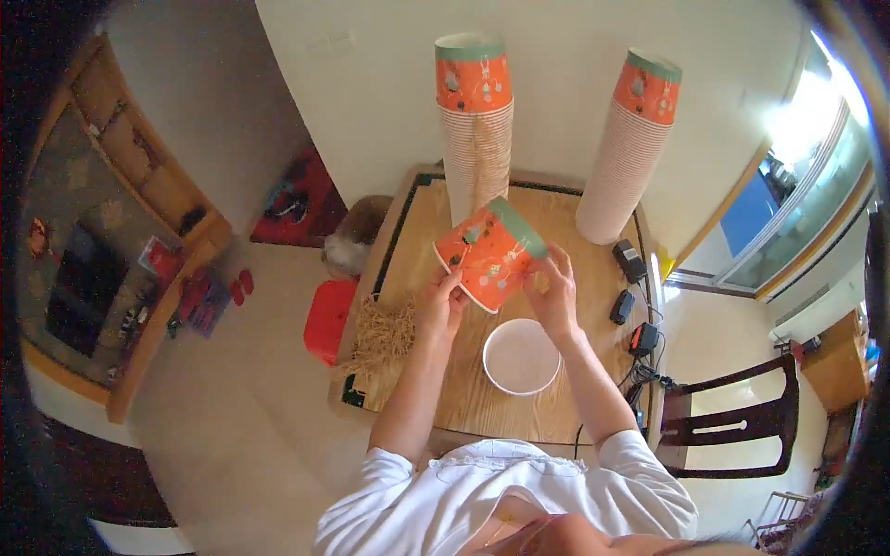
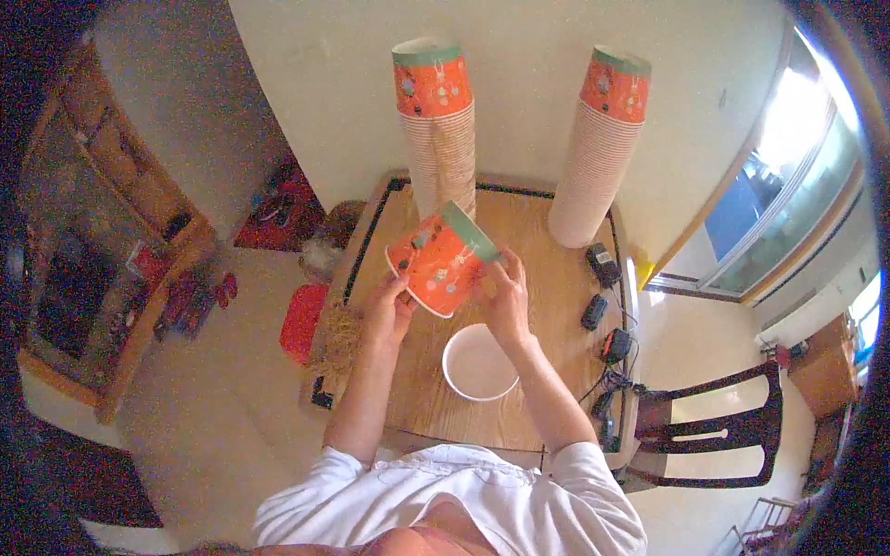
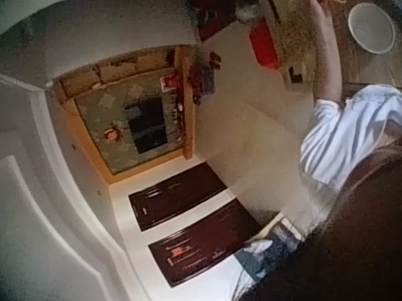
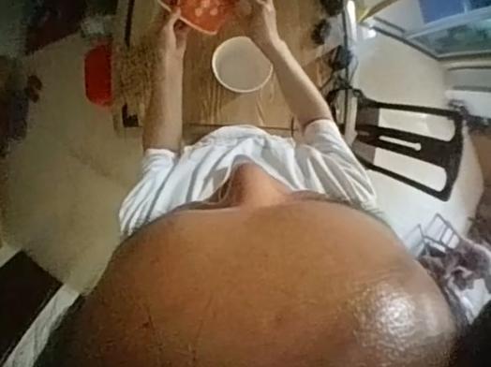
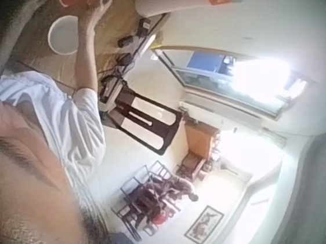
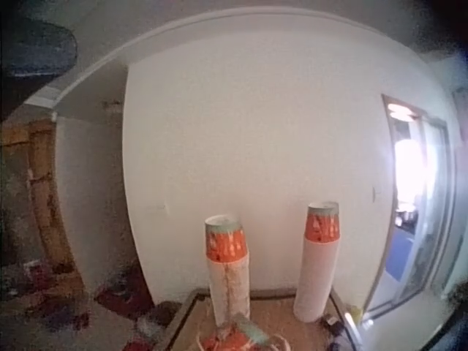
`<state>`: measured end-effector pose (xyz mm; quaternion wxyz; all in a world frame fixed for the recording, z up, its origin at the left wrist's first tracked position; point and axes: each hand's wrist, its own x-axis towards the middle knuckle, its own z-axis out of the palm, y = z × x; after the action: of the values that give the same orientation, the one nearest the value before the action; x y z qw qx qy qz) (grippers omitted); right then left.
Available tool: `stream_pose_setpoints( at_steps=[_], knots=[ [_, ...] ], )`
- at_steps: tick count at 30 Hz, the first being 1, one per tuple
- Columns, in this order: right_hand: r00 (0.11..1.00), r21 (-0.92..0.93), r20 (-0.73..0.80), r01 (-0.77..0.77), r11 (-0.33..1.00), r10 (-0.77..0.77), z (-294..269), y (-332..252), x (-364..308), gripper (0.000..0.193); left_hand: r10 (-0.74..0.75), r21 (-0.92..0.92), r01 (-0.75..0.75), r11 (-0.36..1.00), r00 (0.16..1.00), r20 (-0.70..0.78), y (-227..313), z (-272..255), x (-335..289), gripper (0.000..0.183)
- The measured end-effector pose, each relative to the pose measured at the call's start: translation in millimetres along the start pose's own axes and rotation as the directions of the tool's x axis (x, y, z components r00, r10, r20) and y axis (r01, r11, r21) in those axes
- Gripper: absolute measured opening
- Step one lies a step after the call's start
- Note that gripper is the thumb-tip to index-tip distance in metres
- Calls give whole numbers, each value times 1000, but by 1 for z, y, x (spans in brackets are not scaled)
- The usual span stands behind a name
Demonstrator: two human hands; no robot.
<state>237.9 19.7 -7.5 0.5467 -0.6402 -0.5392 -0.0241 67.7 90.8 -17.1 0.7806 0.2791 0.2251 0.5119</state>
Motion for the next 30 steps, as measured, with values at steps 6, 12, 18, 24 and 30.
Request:
stream_pose_setpoints(
  at_steps=[6,12,18,24,30],
  knots=[
    [976,-34,7,219,975,-219,-22,10,60,17,47,-122,-32,992,992,121,11,31,38,23],
    [800,-282,-20,571,771,-600,-57,-49,186,52,149,-35,-145,989,949,279,57,101,104,23],
    [555,-503,143,754,423,-820,-52,-84,306,57,245,-191,-192,963,919,310,81,168,196,22],
    [528,-512,210,777,367,-823,-22,-59,383,47,256,-123,-235,964,945,204,70,183,260,21],
    [572,-428,377,805,410,-729,17,-13,405,43,622,732,-629,263,690,370,55,86,275,17]
  ],
)
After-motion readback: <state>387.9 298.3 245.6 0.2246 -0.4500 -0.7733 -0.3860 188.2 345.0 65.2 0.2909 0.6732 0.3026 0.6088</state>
